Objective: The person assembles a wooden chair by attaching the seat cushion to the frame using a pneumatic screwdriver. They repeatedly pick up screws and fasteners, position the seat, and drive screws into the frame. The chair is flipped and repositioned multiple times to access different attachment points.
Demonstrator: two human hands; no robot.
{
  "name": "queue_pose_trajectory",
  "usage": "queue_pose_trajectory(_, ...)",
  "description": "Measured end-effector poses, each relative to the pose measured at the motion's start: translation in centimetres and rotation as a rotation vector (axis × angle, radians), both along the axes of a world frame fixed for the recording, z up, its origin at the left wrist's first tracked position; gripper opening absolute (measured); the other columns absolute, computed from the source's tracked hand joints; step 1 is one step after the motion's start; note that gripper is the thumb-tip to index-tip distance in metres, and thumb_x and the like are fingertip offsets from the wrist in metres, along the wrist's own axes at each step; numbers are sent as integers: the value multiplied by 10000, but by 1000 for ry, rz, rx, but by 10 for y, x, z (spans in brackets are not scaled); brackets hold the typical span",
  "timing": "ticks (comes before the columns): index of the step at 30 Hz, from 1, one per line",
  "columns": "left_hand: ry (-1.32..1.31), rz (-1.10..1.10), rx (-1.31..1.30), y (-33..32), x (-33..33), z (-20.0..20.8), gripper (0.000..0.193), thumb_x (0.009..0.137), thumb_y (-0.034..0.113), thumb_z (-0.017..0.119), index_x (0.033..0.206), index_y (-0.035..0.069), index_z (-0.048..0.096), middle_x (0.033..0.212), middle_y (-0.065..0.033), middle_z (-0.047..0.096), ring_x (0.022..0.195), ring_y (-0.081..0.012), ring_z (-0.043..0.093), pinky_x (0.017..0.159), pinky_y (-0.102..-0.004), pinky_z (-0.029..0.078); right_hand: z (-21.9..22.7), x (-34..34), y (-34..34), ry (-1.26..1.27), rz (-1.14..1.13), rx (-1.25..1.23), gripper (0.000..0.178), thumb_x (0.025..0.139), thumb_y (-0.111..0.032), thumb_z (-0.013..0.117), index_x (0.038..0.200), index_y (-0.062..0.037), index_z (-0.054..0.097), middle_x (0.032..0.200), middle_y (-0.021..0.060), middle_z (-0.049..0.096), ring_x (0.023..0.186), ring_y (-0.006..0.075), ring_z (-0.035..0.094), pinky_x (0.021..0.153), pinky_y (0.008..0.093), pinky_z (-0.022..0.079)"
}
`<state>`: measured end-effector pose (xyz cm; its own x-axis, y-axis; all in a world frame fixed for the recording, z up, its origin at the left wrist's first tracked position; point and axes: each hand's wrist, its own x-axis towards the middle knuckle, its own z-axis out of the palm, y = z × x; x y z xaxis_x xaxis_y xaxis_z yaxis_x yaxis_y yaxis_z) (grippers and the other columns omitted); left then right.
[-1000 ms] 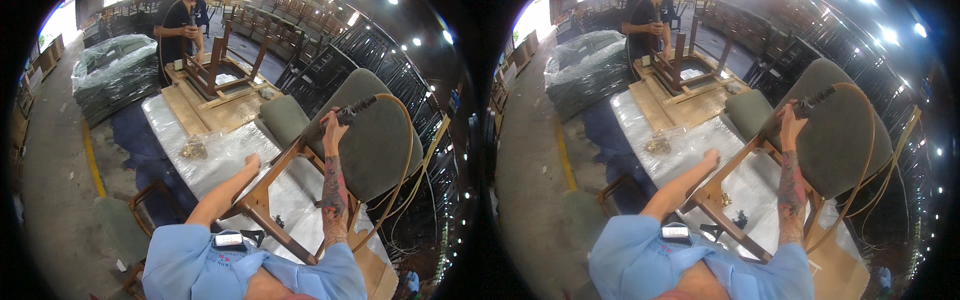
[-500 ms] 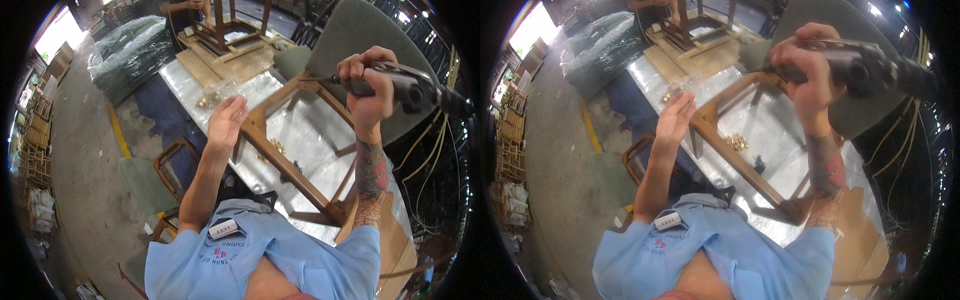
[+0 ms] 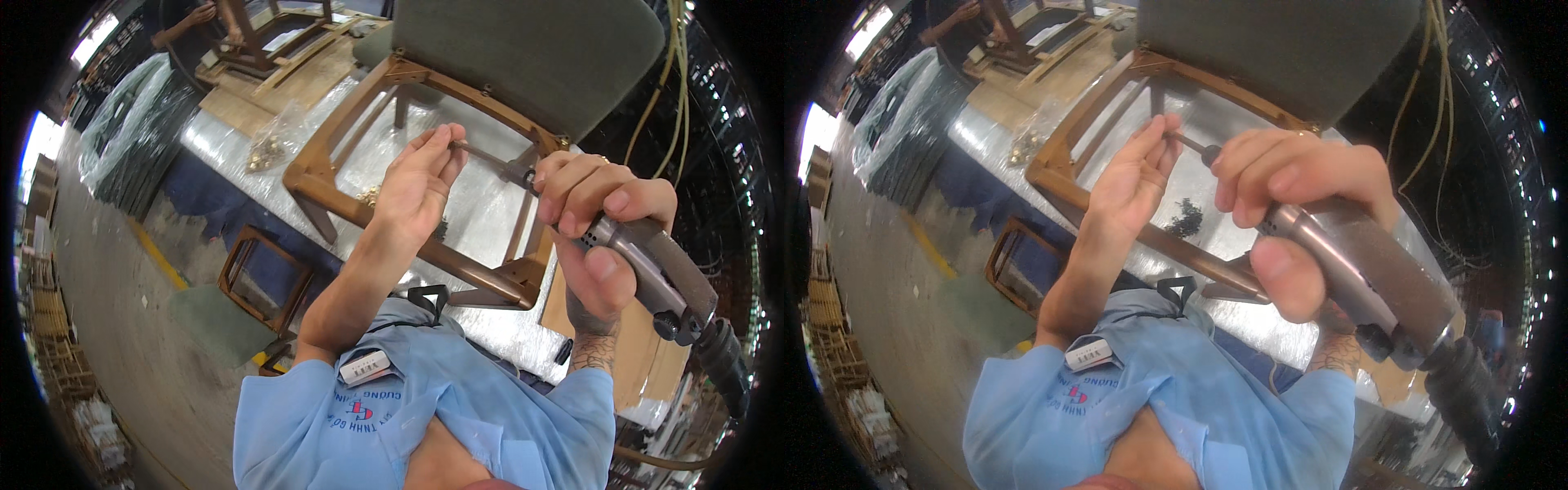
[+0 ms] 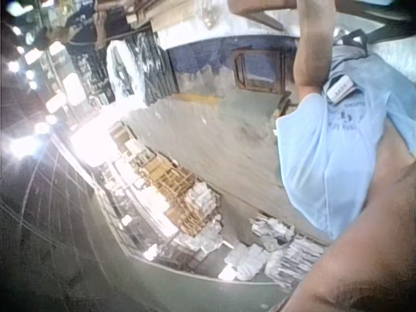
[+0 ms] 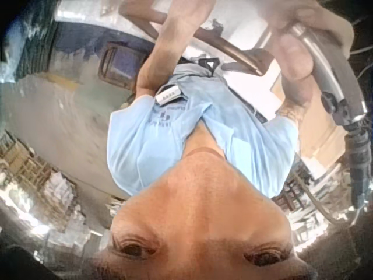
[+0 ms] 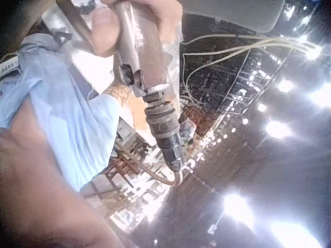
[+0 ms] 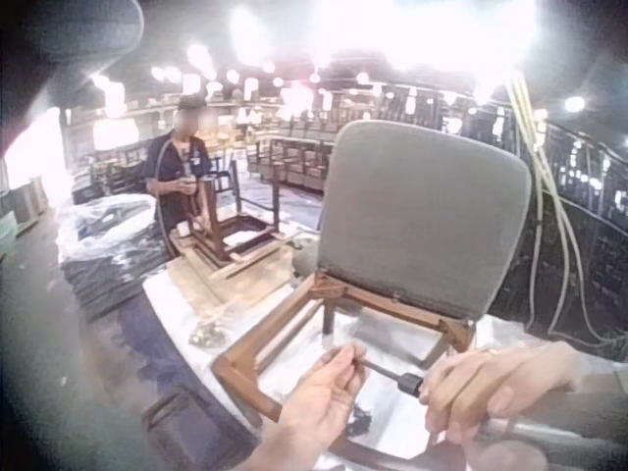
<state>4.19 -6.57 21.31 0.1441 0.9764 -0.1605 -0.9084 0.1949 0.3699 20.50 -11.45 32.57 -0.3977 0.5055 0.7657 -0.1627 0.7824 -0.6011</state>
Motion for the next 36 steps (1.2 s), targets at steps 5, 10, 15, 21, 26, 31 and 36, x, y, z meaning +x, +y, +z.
queue_pose_trajectory(5, -3, -51, -43, 4, 31, -2, 178, 968, 102, 619, 1119, 12, 590, 1102, -82, 658, 1054, -160, 615, 979, -287, 489, -10, 27, -2, 37, -56, -8, 348, 804, -251, 632, 1087, -134, 467, 779, 53, 528, 741, 222, 563, 777, 474, 428)
queue_pose_trajectory(10, 7, -96, -41, 13, 47, -2, 198, 981, 109, 599, 1122, -12, 530, 1100, -117, 635, 1027, -190, 614, 962, -303, 505, -18, 47, 2, 76, -74, 7, 358, 808, -239, 622, 1113, -129, 472, 790, 53, 530, 750, 222, 558, 774, 468, 422)
queue_pose_trajectory(15, 52, -96, -56, 17, 56, 8, 215, 993, 109, 574, 1148, -19, 497, 1134, -124, 604, 1047, -197, 590, 999, -314, 476, -22, 60, 8, 133, -54, 12, 374, 808, -230, 610, 1145, -130, 483, 805, 51, 536, 767, 217, 558, 774, 464, 419)
queue_pose_trajectory(21, 16, -137, -65, 28, 64, 7, 230, 1005, 65, 529, 1200, -50, 495, 1172, -131, 587, 1104, -207, 578, 1025, -305, 488, -23, 77, 14, 90, -40, 26, 413, 807, -228, 591, 1201, -152, 495, 823, 46, 544, 775, 207, 563, 777, 453, 416)
queue_pose_trajectory(26, 23, -134, -91, 31, 70, 18, 248, 1016, 53, 492, 1217, -87, 450, 1226, -159, 550, 1160, -234, 555, 1068, -329, 477, -25, 83, 14, 104, -36, -3, 433, 807, -224, 584, 1228, -172, 495, 831, 41, 549, 790, 203, 564, 783, 443, 411)
queue_pose_trajectory(31, 2, -93, -141, 28, 71, 19, 313, 1026, 37, 452, 1291, -116, 384, 1287, -188, 508, 1212, -243, 526, 1106, -336, 447, -30, 91, 15, 92, -27, -28, 450, 814, -228, 582, 1250, -179, 485, 849, 38, 551, 806, 205, 560, 791, 443, 405)
queue_pose_trajectory(36, -13, -149, -88, 23, 73, 13, 171, 1028, 21, 406, 1163, -75, 366, 1292, -225, 441, 1223, -268, 502, 1127, -351, 430, -34, 89, 3, 112, -77, -28, 439, 829, -225, 576, 1253, -169, 476, 865, 41, 549, 810, 212, 556, 776, 450, 406)
